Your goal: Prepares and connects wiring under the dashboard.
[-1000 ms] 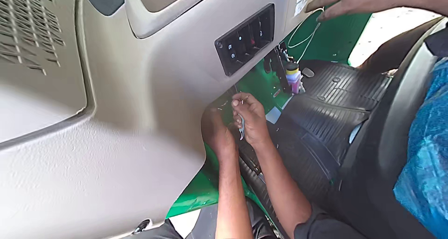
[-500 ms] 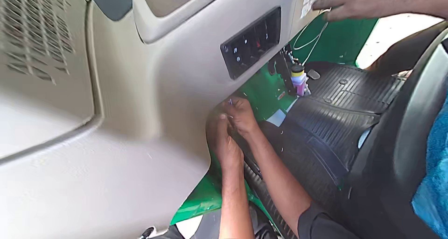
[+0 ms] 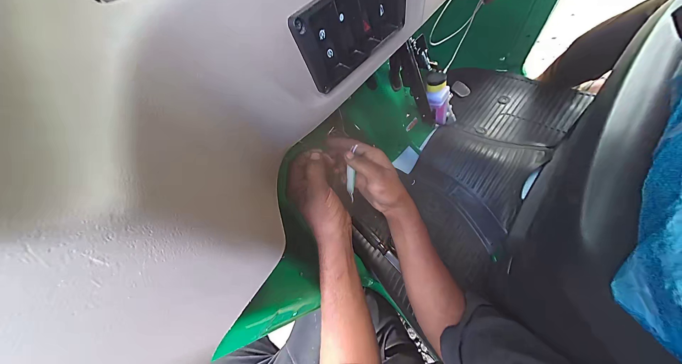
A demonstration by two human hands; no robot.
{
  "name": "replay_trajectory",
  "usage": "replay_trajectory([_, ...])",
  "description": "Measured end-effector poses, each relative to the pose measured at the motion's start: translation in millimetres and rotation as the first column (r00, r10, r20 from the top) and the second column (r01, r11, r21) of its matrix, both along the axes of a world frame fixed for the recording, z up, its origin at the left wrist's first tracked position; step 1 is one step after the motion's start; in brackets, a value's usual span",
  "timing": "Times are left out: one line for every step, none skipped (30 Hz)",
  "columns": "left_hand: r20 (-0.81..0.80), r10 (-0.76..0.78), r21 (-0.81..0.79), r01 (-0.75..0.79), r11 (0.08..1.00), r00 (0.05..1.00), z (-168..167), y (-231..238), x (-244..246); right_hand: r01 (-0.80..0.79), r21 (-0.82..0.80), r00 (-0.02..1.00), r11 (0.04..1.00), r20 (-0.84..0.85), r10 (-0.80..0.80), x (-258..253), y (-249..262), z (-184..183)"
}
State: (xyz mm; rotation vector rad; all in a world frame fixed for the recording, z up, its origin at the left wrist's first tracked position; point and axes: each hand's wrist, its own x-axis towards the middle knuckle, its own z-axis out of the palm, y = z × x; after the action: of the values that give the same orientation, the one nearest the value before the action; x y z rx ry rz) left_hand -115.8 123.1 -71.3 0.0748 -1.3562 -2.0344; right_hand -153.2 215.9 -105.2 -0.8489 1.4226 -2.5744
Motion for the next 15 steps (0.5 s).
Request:
replay_trajectory([-0.011,0.003,0.017,-0.003,1.000,1.000,-0.2,-0.2,-1.6,-0.004,-0.022,1.000,1.000,-0.021,0.003,-1.3,2.9,-1.6])
replay_trajectory([-0.017,0.011,0.036,-0.010,0.999,1.000,-0.3,-0.7,-2.0,0.001,-0.051,1.000,0.999,-0.018,-0.002,-0.8,5.3,-2.6])
replay_trajectory([-0.023,0.015,0.050,-0.014,0.999,1.000,-0.1,-0.8,-1.3,0.012,-0.091,1.000,0.996,0.005,-0.012,1.4,7.2,-2.6])
replay_trajectory([-0.025,0.015,0.062,-0.013,0.998,1.000,0.2,-0.6,-0.7,0.033,-0.123,0.999,0.992,0.032,-0.029,4.2,8.6,-1.5])
replay_trajectory([-0.018,0.010,0.065,-0.009,0.998,1.000,0.4,-0.4,0.7,0.051,-0.137,0.997,0.989,0.058,-0.043,7.8,10.3,-0.2])
replay_trajectory([0.002,0.013,0.060,-0.013,0.998,1.000,0.8,0.0,2.5,0.071,-0.147,0.995,0.987,0.087,-0.058,11.7,11.5,0.3])
replay_trajectory([0.024,0.023,0.053,-0.024,0.998,0.999,1.7,0.4,3.6,0.088,-0.168,0.991,0.982,0.111,-0.070,14.1,11.9,0.1])
replay_trajectory([0.035,0.027,0.041,-0.029,0.999,0.999,1.4,0.5,4.3,0.101,-0.184,0.989,0.978,0.122,-0.080,15.5,12.4,-0.9])
replay_trajectory([0.038,0.033,0.025,-0.034,0.999,0.999,0.9,0.2,3.5,0.107,-0.197,0.989,0.974,0.124,-0.083,15.0,12.6,-1.8])
replay_trajectory([0.037,0.042,0.002,-0.042,0.999,0.998,-0.3,-0.7,1.7,0.105,-0.213,0.989,0.971,0.126,-0.079,13.3,12.7,-2.4])
replay_trajectory([0.033,0.047,-0.023,-0.046,0.999,0.998,-2.2,-1.7,0.1,0.094,-0.229,0.989,0.969,0.135,-0.065,11.8,13.0,-2.4])
replay_trajectory([0.032,0.049,-0.043,-0.048,0.998,0.998,-3.7,-2.2,-1.4,0.085,-0.236,0.988,0.968,0.146,-0.052,10.4,13.0,-2.3])
replay_trajectory([0.035,0.048,-0.056,-0.046,0.997,0.998,-4.5,-2.4,-2.1,0.076,-0.241,0.987,0.968,0.157,-0.038,9.7,12.7,-2.2])
replay_trajectory([0.043,0.046,-0.062,-0.044,0.997,0.998,-4.8,-2.6,-2.3,0.068,-0.244,0.986,0.967,0.163,-0.028,9.3,11.9,-2.3])
replay_trajectory([0.042,0.044,-0.064,-0.042,0.997,0.998,-4.3,-2.9,-2.8,0.058,-0.242,0.988,0.969,0.155,-0.020,8.7,11.0,-1.9])
